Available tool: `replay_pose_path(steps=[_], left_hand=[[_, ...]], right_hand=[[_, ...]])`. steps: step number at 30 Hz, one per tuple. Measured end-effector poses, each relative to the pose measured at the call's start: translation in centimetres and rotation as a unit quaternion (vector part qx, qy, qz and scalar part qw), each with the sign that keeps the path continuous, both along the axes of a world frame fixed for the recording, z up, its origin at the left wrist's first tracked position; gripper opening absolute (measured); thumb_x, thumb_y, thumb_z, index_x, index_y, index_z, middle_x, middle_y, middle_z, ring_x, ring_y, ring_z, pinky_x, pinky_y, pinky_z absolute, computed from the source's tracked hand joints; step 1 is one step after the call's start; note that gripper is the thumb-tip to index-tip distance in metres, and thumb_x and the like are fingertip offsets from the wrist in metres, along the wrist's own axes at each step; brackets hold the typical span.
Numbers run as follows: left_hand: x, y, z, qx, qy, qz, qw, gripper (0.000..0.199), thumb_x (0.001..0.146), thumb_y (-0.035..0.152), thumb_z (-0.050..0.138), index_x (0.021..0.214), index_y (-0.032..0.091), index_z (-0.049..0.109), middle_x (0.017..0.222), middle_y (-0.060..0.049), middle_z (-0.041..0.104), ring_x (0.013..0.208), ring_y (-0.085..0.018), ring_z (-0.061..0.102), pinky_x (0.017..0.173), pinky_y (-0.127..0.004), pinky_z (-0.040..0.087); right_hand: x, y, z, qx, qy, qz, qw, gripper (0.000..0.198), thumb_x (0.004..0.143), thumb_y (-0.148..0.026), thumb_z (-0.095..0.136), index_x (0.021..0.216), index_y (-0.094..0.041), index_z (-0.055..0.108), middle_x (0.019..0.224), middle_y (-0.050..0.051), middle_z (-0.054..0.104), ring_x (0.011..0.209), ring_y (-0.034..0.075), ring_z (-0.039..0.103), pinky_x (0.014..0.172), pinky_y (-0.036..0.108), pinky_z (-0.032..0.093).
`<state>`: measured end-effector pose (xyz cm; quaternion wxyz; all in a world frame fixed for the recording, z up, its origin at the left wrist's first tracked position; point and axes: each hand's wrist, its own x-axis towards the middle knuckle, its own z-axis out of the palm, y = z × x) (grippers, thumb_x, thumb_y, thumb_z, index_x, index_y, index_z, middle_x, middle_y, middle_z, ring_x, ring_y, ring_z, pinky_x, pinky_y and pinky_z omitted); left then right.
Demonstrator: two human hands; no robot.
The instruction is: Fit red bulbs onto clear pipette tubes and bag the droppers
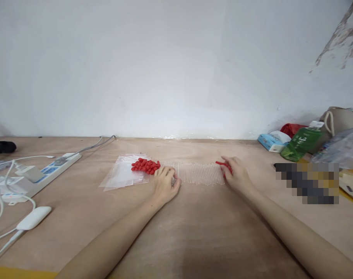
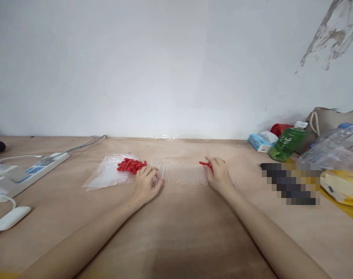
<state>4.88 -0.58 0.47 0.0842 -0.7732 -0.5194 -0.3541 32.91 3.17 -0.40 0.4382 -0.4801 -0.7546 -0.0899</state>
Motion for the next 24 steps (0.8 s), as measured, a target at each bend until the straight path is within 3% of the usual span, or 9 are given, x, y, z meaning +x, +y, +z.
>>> replay_pose_path(steps=[6,11,16,20,22,24], left_hand=[[0.7,2.5,1.1,-0.073,0.062,0.119,0.988,0.018,0.074,0.034,0.054,0.081,0.019,0.062,0.105,-0.008,0.053,0.102,-0.026,0.042,0.084,-0.039,0.031],[2.3,4.0,1.4,-0.119,0.131,0.2,0.964,0.032,0.071,0.039,0.052,0.083,0.013,0.066,0.107,-0.015,0.051,0.103,-0.031,0.04,0.087,-0.043,0.027],[3.6,4.6,1.6,-0.144,0.183,0.236,0.943,0.035,0.074,0.034,0.05,0.087,0.006,0.067,0.1,-0.019,0.053,0.102,-0.034,0.04,0.087,-0.043,0.027],[3.8,4.0,1.8,-0.108,0.174,0.204,0.957,0.031,0.077,0.028,0.048,0.086,0.003,0.063,0.096,-0.021,0.054,0.097,-0.034,0.044,0.083,-0.044,0.031],[3.2,3.1,1.7,-0.073,0.14,0.129,0.979,0.026,0.082,0.025,0.044,0.086,0.005,0.06,0.092,-0.018,0.056,0.091,-0.03,0.047,0.078,-0.041,0.035],[2.2,1.8,1.3,-0.058,0.1,0.006,0.993,0.021,0.086,0.022,0.039,0.083,0.011,0.057,0.085,-0.012,0.058,0.081,-0.024,0.051,0.072,-0.036,0.038]], right_hand=[[-5.0,-3.5,-2.2,0.002,-0.047,0.086,0.995,0.021,0.082,-0.018,0.045,0.097,-0.019,0.06,0.083,0.007,0.055,0.075,0.018,0.052,0.064,0.032,0.042],[-5.0,-3.5,-2.6,-0.006,-0.04,0.101,0.994,0.022,0.082,-0.017,0.046,0.099,-0.018,0.06,0.083,0.007,0.054,0.076,0.017,0.051,0.064,0.031,0.042],[-4.8,-3.4,-2.3,-0.012,-0.033,0.11,0.993,0.019,0.081,-0.017,0.047,0.095,-0.018,0.06,0.083,0.006,0.054,0.076,0.017,0.051,0.064,0.031,0.043],[-5.0,-4.0,-1.5,-0.039,0.0,0.123,0.992,0.016,0.081,-0.018,0.045,0.091,-0.019,0.058,0.084,0.007,0.055,0.074,0.017,0.053,0.065,0.031,0.044],[-5.2,-4.4,-1.0,-0.067,0.034,0.126,0.989,0.014,0.08,-0.02,0.045,0.088,-0.02,0.057,0.078,0.005,0.055,0.066,0.014,0.053,0.059,0.028,0.045],[-5.5,-4.7,-0.8,-0.099,0.068,0.121,0.985,0.011,0.079,-0.022,0.046,0.086,-0.02,0.055,0.067,0.002,0.054,0.055,0.012,0.05,0.05,0.024,0.043]])
